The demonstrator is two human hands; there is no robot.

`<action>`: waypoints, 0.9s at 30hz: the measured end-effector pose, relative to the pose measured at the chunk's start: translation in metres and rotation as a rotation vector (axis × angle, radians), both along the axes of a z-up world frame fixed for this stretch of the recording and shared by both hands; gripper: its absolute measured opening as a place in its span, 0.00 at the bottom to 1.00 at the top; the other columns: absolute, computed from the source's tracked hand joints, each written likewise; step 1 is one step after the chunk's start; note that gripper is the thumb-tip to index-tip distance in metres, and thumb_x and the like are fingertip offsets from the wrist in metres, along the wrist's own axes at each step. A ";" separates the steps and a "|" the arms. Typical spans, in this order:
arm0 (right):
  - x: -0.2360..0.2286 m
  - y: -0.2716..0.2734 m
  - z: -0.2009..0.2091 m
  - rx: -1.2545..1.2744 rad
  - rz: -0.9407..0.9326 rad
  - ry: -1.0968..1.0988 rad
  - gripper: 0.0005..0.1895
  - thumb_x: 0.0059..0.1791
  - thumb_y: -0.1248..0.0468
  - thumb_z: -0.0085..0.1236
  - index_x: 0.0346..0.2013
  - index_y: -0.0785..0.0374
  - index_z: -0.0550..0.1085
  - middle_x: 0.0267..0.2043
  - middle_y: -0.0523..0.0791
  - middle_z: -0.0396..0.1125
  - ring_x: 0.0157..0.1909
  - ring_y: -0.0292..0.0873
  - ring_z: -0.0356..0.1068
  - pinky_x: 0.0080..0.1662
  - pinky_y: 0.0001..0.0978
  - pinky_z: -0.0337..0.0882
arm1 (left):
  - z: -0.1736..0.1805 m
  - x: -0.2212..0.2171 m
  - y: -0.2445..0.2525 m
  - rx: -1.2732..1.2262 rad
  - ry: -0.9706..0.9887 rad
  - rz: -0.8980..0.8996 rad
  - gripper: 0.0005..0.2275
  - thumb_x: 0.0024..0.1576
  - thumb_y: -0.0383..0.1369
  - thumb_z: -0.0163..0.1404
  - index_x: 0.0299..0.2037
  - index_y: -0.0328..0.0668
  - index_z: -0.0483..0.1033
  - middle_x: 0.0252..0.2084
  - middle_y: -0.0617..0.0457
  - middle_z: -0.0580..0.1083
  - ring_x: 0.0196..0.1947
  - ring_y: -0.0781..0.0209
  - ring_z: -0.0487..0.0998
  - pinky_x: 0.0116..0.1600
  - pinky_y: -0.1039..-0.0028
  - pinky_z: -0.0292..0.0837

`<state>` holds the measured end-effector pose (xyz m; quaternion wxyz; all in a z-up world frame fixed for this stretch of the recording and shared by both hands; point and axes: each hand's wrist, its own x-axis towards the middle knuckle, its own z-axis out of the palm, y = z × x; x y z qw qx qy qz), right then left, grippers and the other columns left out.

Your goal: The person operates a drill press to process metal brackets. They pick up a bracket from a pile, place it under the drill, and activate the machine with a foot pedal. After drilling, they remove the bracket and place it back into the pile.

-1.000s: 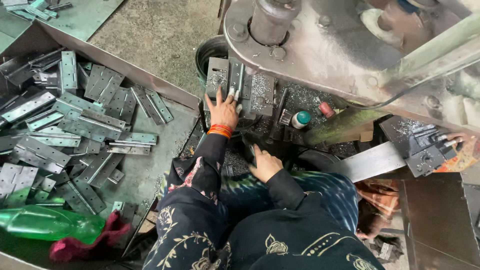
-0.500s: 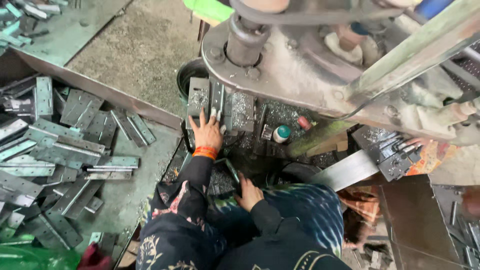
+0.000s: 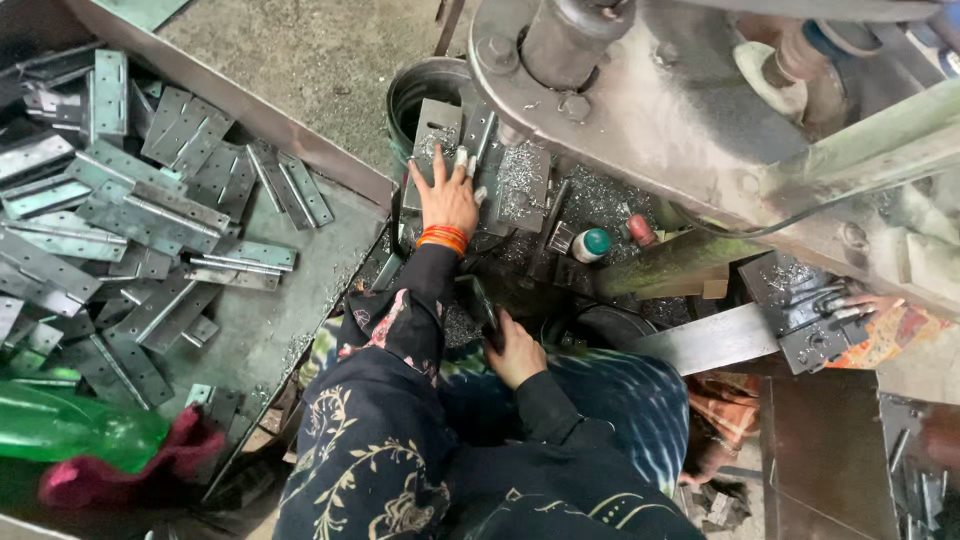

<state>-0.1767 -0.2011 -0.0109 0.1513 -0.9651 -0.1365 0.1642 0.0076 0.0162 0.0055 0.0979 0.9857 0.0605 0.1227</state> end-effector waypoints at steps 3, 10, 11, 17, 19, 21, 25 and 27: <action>0.006 -0.009 -0.016 0.040 0.003 -0.062 0.44 0.45 0.50 0.61 0.72 0.54 0.55 0.56 0.54 0.69 0.50 0.63 0.72 0.48 0.55 0.73 | 0.000 -0.011 0.001 0.006 -0.039 -0.007 0.19 0.62 0.36 0.36 0.59 0.47 0.76 0.73 0.57 0.62 0.77 0.41 0.41 0.70 0.25 0.26; 0.015 -0.001 0.021 -0.089 0.070 0.020 0.48 0.44 0.51 0.62 0.75 0.55 0.51 0.57 0.57 0.67 0.49 0.63 0.73 0.51 0.53 0.74 | -0.011 -0.015 0.000 -0.015 -0.080 -0.014 0.21 0.63 0.36 0.35 0.62 0.47 0.75 0.70 0.58 0.65 0.78 0.42 0.42 0.71 0.25 0.27; 0.017 0.001 0.029 -0.110 0.087 0.019 0.49 0.44 0.50 0.62 0.75 0.55 0.51 0.56 0.57 0.68 0.50 0.63 0.73 0.51 0.53 0.74 | -0.014 -0.013 0.000 -0.014 -0.102 -0.016 0.20 0.62 0.36 0.36 0.61 0.47 0.76 0.69 0.58 0.66 0.77 0.42 0.43 0.70 0.25 0.27; 0.020 0.012 0.050 -0.182 0.083 0.035 0.48 0.45 0.48 0.62 0.75 0.55 0.52 0.56 0.56 0.68 0.51 0.62 0.73 0.51 0.54 0.74 | -0.010 -0.004 -0.001 -0.028 -0.041 -0.037 0.19 0.61 0.36 0.39 0.58 0.46 0.78 0.69 0.57 0.67 0.77 0.41 0.44 0.71 0.25 0.27; 0.020 0.009 0.043 -0.169 0.083 0.024 0.49 0.44 0.48 0.63 0.74 0.55 0.51 0.56 0.55 0.68 0.51 0.61 0.73 0.51 0.53 0.74 | -0.011 -0.003 -0.001 -0.026 -0.052 -0.034 0.19 0.60 0.36 0.39 0.57 0.45 0.79 0.69 0.57 0.67 0.77 0.41 0.45 0.70 0.25 0.27; 0.017 0.006 0.029 -0.169 0.083 0.026 0.50 0.44 0.49 0.63 0.75 0.56 0.50 0.56 0.55 0.68 0.52 0.61 0.72 0.51 0.53 0.73 | -0.010 -0.004 -0.002 -0.027 -0.084 -0.031 0.19 0.61 0.36 0.39 0.57 0.45 0.78 0.68 0.57 0.68 0.77 0.40 0.45 0.70 0.24 0.27; 0.001 -0.001 -0.004 -0.049 0.020 -0.030 0.50 0.42 0.49 0.64 0.74 0.52 0.51 0.56 0.52 0.68 0.54 0.60 0.72 0.50 0.53 0.73 | -0.001 -0.012 0.003 -0.022 -0.034 -0.043 0.19 0.62 0.36 0.39 0.57 0.45 0.78 0.69 0.57 0.67 0.78 0.41 0.44 0.71 0.25 0.27; 0.006 -0.003 -0.014 -0.053 0.023 -0.051 0.48 0.43 0.49 0.63 0.73 0.52 0.52 0.57 0.52 0.69 0.54 0.60 0.72 0.49 0.54 0.73 | 0.002 -0.019 0.004 -0.004 -0.006 -0.052 0.20 0.60 0.36 0.39 0.59 0.46 0.77 0.69 0.56 0.66 0.78 0.41 0.43 0.70 0.25 0.28</action>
